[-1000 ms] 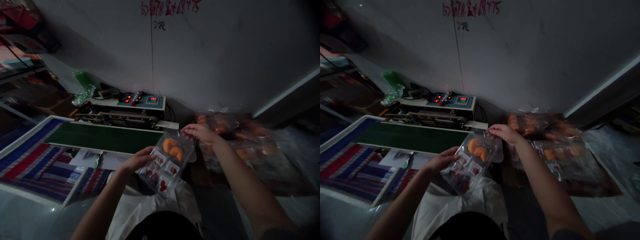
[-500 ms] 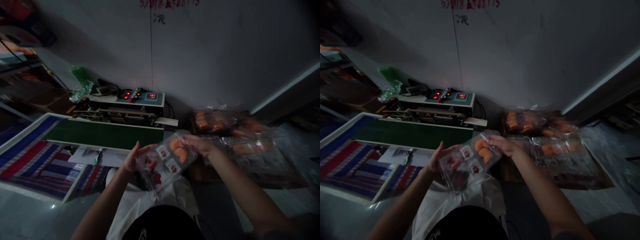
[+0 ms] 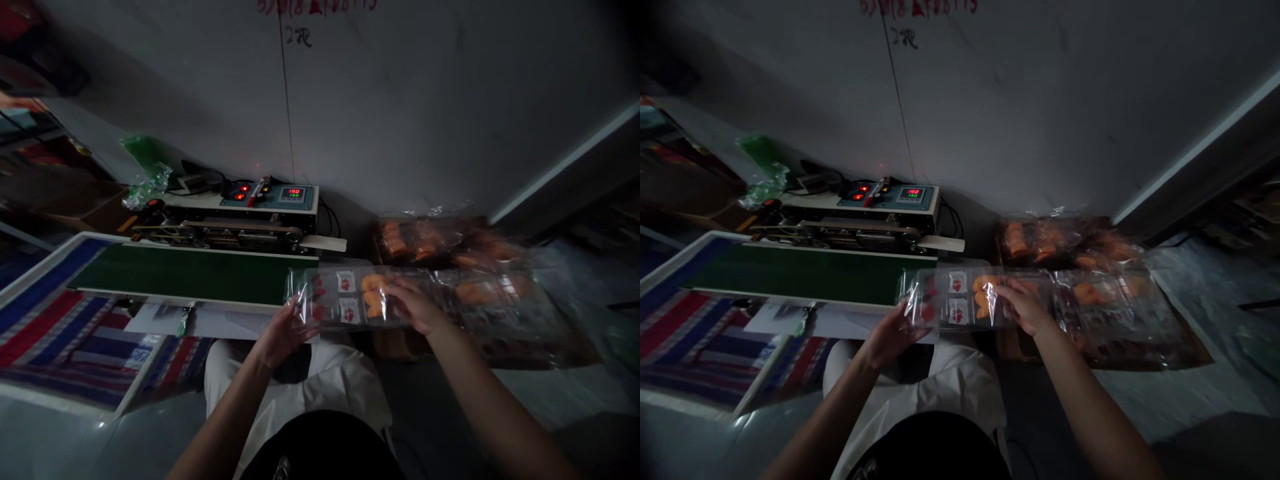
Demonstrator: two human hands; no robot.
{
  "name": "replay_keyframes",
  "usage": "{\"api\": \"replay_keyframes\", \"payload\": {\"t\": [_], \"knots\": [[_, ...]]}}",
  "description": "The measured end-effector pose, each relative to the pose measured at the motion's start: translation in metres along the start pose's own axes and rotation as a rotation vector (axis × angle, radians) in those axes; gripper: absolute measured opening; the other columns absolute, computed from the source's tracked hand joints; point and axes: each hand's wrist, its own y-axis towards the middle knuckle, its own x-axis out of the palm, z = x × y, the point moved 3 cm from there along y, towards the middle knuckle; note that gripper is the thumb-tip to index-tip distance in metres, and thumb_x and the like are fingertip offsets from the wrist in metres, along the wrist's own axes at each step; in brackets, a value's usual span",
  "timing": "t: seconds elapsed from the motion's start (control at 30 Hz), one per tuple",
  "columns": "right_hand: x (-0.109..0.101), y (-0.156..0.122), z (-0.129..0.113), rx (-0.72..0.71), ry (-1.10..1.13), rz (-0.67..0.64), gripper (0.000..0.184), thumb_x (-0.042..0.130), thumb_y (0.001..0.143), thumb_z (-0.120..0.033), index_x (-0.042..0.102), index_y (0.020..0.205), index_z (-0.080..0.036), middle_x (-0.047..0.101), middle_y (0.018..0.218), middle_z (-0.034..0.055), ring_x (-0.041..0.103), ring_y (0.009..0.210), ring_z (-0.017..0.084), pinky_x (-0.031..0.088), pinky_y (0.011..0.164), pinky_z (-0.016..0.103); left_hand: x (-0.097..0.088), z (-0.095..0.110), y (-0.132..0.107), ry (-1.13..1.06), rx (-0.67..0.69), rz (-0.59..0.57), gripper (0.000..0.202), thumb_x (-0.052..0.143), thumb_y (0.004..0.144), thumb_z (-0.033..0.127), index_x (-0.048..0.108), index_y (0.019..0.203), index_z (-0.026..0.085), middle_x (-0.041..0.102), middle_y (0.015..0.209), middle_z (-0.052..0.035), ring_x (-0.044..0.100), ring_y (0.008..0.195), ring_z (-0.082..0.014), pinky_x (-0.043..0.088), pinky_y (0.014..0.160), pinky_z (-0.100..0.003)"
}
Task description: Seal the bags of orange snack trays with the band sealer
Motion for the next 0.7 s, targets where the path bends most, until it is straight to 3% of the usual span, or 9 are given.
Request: {"api": "replay_keyframes", "payload": {"t": [0.07,0.17,0.27,0.33,0.43,0.53,0.63,0.7], "knots": [[-0.005,0.000,0.003,0.023,0.025,0.009,0.036,0.088,0.056,-0.037,0.073,0.086,-0.022,0.070,0.075,-0.0007,0.054,0.053,0.010,0.032,0.038,0.017,0.000,0.006,-0.002,-0.040,-0.004,-0.061,0.040,0.058,0.097,0.041,0.061,0.133,0.023,0.069,0.130,-0.0110,0.068,0.117,-0.0269,0.054,0.098,-0.042],[-0.007,-0.005,0.006,0.011,0.104,0.054,0.034,0.088,0.055,-0.037,0.071,0.080,-0.023,0.070,0.075,-0.0012,0.054,0.054,0.010,0.033,0.038,0.017,-0.001,0.006,-0.004,-0.128,0.081,-0.155,0.068,0.062,0.087,0.065,0.058,0.139,0.021,0.057,0.147,-0.0127,0.051,0.139,-0.0273,0.042,0.113,-0.039],[0.005,-0.015,0.014,-0.010,0.177,0.063,0.035,0.088,0.055,-0.038,0.071,0.082,-0.022,0.069,0.076,-0.0010,0.056,0.055,0.012,0.037,0.039,0.019,0.008,-0.016,-0.003,-0.122,0.172,-0.187,0.079,0.078,0.074,0.061,0.055,0.143,0.029,0.059,0.145,-0.0075,0.050,0.139,-0.0258,0.035,0.117,-0.041],[0.020,-0.024,0.021,-0.009,0.193,0.045,0.039,0.088,0.056,-0.039,0.071,0.087,-0.022,0.071,0.082,0.0003,0.059,0.058,0.013,0.038,0.040,0.020,0.021,-0.035,0.001,-0.106,0.182,-0.164,0.073,0.084,0.075,0.047,0.057,0.141,0.035,0.066,0.136,-0.0032,0.056,0.131,-0.0242,0.037,0.116,-0.043],[0.044,-0.034,0.029,-0.001,0.174,0.004,0.042,0.087,0.058,-0.041,0.071,0.091,-0.021,0.069,0.081,-0.0007,0.055,0.052,0.011,0.039,0.038,0.021,0.046,-0.051,0.005,-0.159,0.173,-0.085,0.057,0.076,0.085,0.038,0.058,0.139,0.037,0.067,0.135,-0.0024,0.058,0.129,-0.0246,0.037,0.115,-0.043],[0.056,-0.041,0.030,-0.015,0.161,-0.027,0.042,0.087,0.060,-0.041,0.071,0.094,-0.021,0.068,0.085,-0.0008,0.054,0.053,0.010,0.042,0.039,0.021,0.056,-0.041,0.006,-0.239,0.186,-0.007,0.037,0.066,0.092,0.038,0.066,0.129,0.032,0.069,0.132,-0.0025,0.060,0.127,-0.0248,0.038,0.115,-0.043],[0.059,-0.047,0.028,-0.041,0.182,0.037,0.045,0.086,0.060,-0.042,0.072,0.097,-0.021,0.069,0.093,0.0022,0.059,0.068,0.014,0.040,0.037,0.019,0.049,-0.020,0.003,-0.294,0.250,0.068,0.019,0.061,0.095,0.037,0.074,0.106,0.028,0.072,0.126,-0.0015,0.062,0.125,-0.0228,0.040,0.113,-0.039],[0.062,-0.052,0.030,-0.047,0.199,0.086,0.049,0.085,0.060,-0.043,0.072,0.103,-0.022,0.070,0.098,0.0029,0.060,0.072,0.016,0.040,0.036,0.019,0.044,-0.013,-0.001,-0.307,0.279,0.089,0.019,0.060,0.096,0.036,0.075,0.104,0.028,0.072,0.126,-0.0015,0.060,0.128,-0.0230,0.040,0.114,-0.040]]}}
